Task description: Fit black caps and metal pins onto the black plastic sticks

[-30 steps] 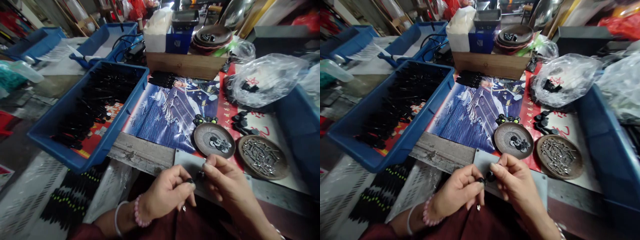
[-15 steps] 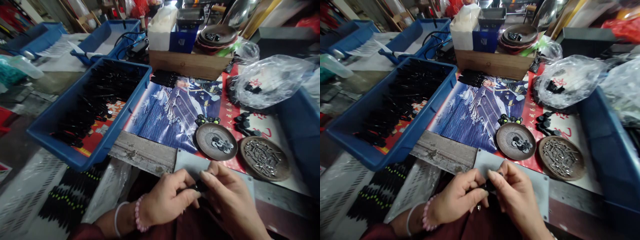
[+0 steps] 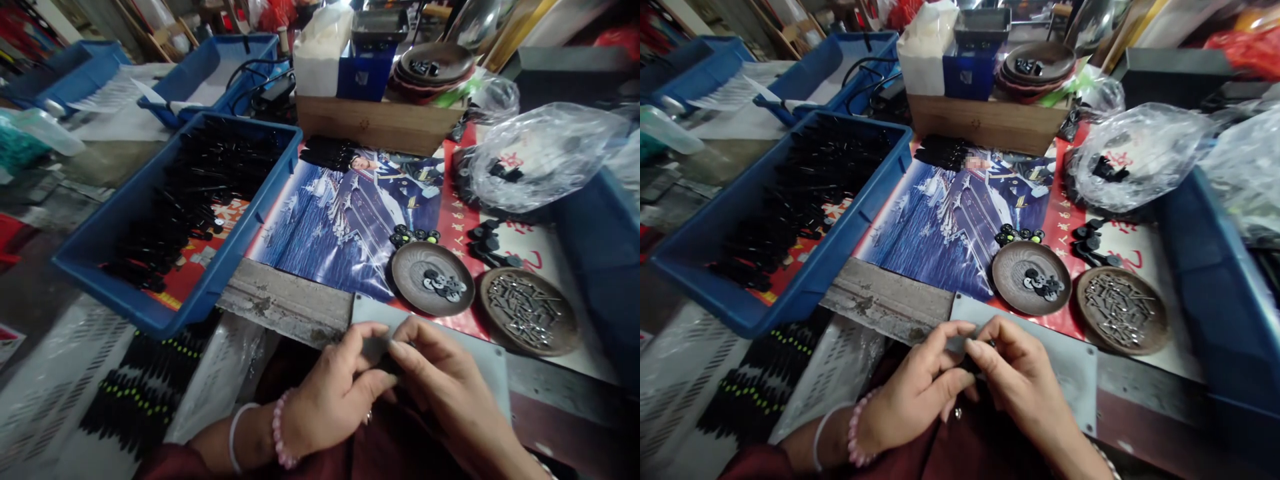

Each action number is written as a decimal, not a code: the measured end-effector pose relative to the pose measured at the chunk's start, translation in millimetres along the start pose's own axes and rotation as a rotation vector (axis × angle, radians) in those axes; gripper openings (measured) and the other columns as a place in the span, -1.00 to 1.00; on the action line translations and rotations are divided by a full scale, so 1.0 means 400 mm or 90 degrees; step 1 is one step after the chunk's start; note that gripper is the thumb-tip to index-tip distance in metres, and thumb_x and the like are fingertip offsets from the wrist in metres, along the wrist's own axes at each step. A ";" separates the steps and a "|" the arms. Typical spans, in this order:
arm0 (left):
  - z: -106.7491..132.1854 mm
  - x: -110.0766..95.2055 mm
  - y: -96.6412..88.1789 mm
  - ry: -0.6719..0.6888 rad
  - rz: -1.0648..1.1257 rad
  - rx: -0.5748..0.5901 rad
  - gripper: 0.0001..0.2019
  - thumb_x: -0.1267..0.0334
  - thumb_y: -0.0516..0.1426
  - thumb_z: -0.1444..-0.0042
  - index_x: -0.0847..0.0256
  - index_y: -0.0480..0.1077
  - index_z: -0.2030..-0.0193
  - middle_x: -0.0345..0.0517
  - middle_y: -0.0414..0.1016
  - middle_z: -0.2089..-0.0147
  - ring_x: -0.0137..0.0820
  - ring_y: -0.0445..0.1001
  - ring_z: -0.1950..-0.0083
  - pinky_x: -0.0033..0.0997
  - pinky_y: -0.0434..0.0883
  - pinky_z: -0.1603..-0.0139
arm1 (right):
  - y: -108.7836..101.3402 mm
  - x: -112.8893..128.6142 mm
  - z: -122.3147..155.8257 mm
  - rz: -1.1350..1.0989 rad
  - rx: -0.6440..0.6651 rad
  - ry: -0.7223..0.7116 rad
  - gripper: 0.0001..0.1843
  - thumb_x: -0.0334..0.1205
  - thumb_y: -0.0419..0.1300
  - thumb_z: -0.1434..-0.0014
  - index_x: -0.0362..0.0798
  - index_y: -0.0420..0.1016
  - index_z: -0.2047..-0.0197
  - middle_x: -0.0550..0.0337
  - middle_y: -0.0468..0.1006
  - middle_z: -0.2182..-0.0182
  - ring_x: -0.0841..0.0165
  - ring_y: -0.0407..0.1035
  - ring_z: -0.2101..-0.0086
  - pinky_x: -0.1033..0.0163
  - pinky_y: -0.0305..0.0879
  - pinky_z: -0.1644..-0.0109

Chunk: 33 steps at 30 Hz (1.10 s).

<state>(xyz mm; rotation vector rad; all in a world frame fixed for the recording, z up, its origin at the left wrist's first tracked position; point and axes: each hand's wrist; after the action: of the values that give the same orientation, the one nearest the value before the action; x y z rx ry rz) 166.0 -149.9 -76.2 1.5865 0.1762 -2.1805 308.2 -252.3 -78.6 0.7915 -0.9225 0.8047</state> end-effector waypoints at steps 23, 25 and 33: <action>-0.015 -0.037 0.013 -0.038 0.242 0.065 -0.57 0.10 0.17 -0.31 0.16 0.19 -0.22 -0.21 0.48 0.35 -0.67 0.26 0.65 -0.71 0.25 0.63 | 0.033 0.026 0.013 -0.046 -0.112 0.006 -0.58 0.14 0.24 -0.29 -0.06 0.48 0.34 0.40 0.18 0.71 0.55 0.07 0.73 0.44 -0.11 0.66; -0.017 -0.042 0.013 -0.047 0.239 0.054 -0.56 0.09 0.17 -0.30 0.17 0.18 -0.21 -0.22 0.47 0.37 -0.67 0.24 0.66 -0.71 0.22 0.63 | 0.044 0.027 0.011 -0.055 -0.113 -0.004 -0.58 0.14 0.23 -0.30 -0.05 0.47 0.35 0.42 0.16 0.74 0.55 0.05 0.76 0.45 -0.11 0.68; -0.026 -0.043 0.024 -0.034 0.240 0.043 -0.59 0.12 0.18 -0.30 0.17 0.20 -0.19 -0.26 0.42 0.39 -0.66 0.22 0.66 -0.69 0.21 0.65 | 0.056 0.027 0.009 -0.004 -0.171 -0.043 -0.57 0.14 0.25 -0.29 -0.04 0.43 0.41 0.39 0.22 0.70 0.57 0.07 0.73 0.46 -0.07 0.66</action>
<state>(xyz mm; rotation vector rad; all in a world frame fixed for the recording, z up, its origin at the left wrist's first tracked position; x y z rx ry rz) 183.6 -150.3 -62.2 1.4575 -0.2004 -1.9465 292.0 -242.3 -62.5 0.5891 -1.0631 0.6340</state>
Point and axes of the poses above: each hand's wrist, its own z-axis away from the middle knuckle, its own y-axis out of the palm, x = y × z
